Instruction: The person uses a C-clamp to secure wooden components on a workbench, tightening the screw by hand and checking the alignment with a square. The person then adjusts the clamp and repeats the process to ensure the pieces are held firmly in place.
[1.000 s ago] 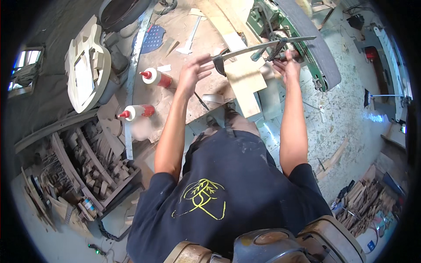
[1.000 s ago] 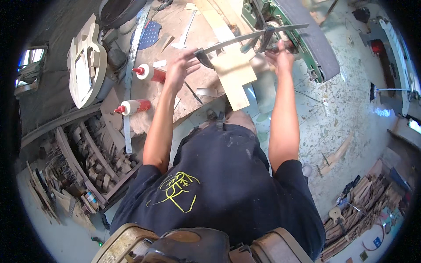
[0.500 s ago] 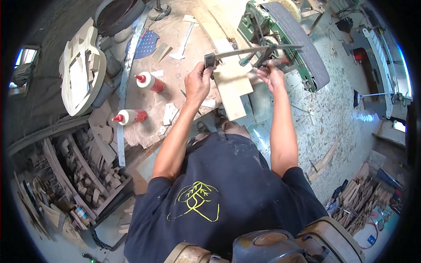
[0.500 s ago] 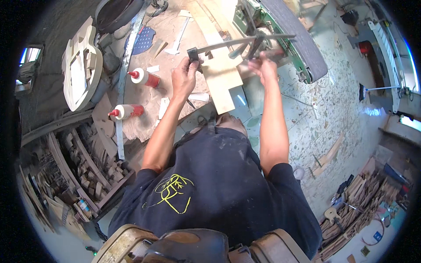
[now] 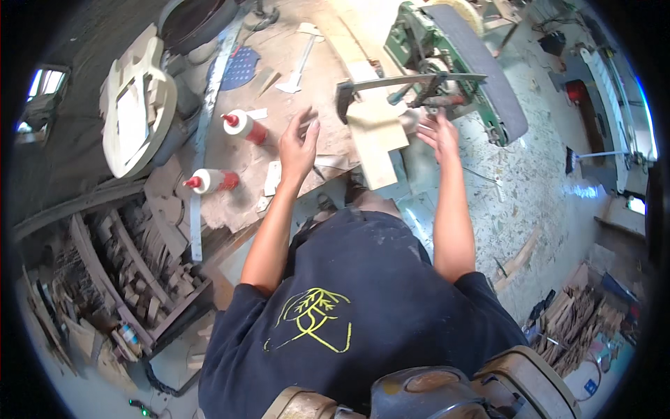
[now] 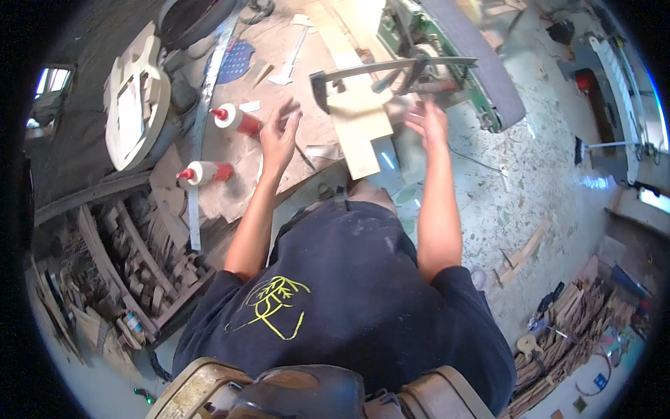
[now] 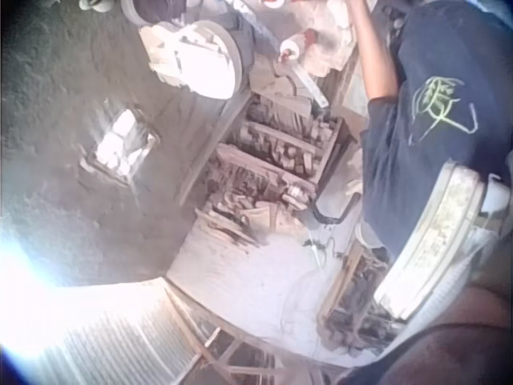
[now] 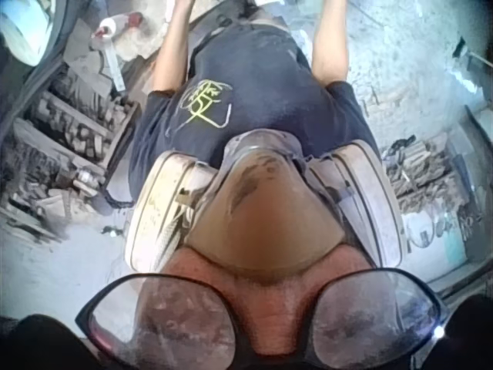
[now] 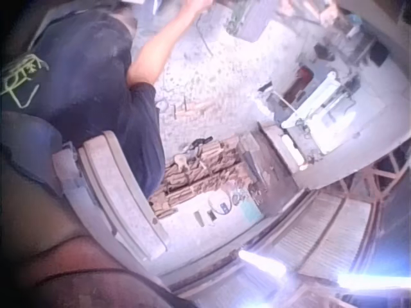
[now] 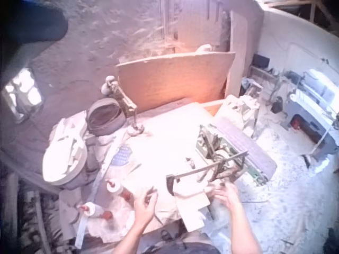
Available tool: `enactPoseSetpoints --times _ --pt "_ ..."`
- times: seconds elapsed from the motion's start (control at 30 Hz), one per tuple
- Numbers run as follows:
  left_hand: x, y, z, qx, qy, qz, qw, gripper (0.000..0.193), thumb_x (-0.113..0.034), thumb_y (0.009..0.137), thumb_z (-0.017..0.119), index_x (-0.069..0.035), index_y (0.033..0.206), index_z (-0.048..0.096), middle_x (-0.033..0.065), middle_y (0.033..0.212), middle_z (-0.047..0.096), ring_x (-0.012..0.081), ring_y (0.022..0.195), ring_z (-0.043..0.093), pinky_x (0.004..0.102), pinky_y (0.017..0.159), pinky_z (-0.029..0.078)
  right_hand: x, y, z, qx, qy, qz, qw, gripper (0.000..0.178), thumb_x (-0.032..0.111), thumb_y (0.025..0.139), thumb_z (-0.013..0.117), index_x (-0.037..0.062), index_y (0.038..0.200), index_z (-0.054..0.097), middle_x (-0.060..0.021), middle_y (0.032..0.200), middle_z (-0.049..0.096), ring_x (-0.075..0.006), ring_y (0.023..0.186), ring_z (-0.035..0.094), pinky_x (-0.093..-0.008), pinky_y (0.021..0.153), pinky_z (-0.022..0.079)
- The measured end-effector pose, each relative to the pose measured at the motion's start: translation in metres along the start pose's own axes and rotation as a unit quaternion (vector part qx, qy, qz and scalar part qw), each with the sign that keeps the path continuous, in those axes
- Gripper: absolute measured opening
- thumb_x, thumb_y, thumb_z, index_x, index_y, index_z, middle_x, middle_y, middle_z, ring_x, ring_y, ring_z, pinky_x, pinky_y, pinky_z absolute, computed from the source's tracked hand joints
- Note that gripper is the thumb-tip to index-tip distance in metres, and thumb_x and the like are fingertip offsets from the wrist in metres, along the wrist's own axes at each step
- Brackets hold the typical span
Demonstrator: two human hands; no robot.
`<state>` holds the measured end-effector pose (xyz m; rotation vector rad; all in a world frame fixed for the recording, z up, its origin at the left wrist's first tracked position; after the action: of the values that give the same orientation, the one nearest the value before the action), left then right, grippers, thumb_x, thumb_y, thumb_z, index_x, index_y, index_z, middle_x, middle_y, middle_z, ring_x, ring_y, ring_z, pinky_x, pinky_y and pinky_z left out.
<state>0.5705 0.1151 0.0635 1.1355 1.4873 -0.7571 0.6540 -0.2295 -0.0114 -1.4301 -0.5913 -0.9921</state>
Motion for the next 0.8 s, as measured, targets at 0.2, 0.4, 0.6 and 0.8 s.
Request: enactPoseSetpoints --times 0.2,0.4,0.6,0.8 --pt "0.114 -0.096 -0.096 -0.046 0.304 -0.16 0.938 0.042 -0.026 0.08 0.073 0.002 0.109 0.062 0.0171 0.096 0.065 0.0299 0.089 0.064 0.0403 0.082 0.05 -0.033 -0.055 -0.058 -0.03 -0.052 0.021 0.998 0.045 0.039 0.096 0.057 -0.0008 0.115 0.056 -0.0175 0.103 0.066 -0.0243 0.084 0.068 -0.0323 0.07 0.059" --pt "0.126 -0.111 -0.098 -0.042 0.43 -0.184 0.883 0.067 -0.029 0.069 0.081 0.003 0.12 0.053 0.021 0.114 0.053 0.038 0.112 0.048 0.0438 0.095 0.042 -0.104 -0.092 -0.065 0.0 -0.101 0.128 0.987 0.038 0.038 0.095 0.059 0.0022 0.11 0.058 -0.0138 0.098 0.066 -0.0206 0.078 0.067 -0.0291 0.065 0.057" --pt "0.127 -0.096 -0.103 0.011 0.492 -0.21 0.845 0.067 -0.034 0.065 0.085 0.002 0.114 0.056 0.0186 0.115 0.052 0.036 0.111 0.048 0.0431 0.096 0.042 -0.109 -0.111 -0.043 0.051 -0.136 0.145 0.979 0.038 0.038 0.095 0.059 0.0022 0.109 0.059 -0.0137 0.099 0.066 -0.0196 0.076 0.067 -0.0285 0.064 0.057" --pt "0.161 -0.077 -0.1 0.076 0.573 -0.134 0.805 0.06 -0.043 0.061 0.084 -0.001 0.1 0.066 0.0183 0.108 0.06 0.0318 0.103 0.054 0.0411 0.092 0.042 -0.111 -0.123 -0.054 0.021 -0.13 0.121 0.984 0.039 0.037 0.094 0.06 0.0012 0.109 0.059 -0.0136 0.097 0.067 -0.0194 0.077 0.068 -0.0288 0.063 0.058"
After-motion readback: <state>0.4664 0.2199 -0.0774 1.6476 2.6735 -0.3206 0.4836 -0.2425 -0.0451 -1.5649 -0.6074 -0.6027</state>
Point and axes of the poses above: each hand's wrist, its own y-axis towards the middle knuckle, its own z-axis out of the palm, x = y × z, the point moved 4 cm from there along y, towards the middle knuckle
